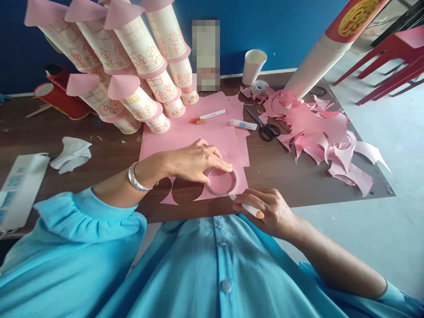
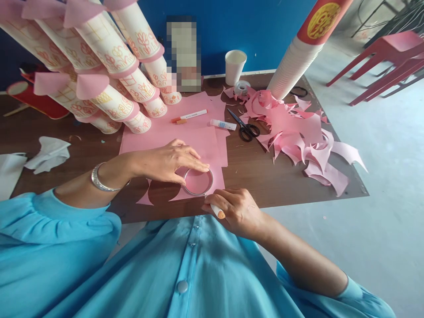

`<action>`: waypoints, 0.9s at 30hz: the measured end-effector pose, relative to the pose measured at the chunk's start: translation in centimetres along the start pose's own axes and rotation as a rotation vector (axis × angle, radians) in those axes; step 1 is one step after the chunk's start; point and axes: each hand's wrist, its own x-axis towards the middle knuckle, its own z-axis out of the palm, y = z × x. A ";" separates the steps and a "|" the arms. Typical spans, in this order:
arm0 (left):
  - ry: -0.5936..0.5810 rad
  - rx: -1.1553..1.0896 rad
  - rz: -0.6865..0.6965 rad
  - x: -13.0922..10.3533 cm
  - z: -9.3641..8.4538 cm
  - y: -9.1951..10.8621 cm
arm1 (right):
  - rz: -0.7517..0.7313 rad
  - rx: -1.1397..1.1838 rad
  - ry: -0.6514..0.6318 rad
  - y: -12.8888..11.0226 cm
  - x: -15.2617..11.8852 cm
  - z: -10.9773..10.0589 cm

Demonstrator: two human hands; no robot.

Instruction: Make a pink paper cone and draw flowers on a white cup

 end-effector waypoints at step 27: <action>0.074 0.046 0.026 -0.1 0.3 0.0 | 0.289 -0.252 0.113 0.7 0.0 3.6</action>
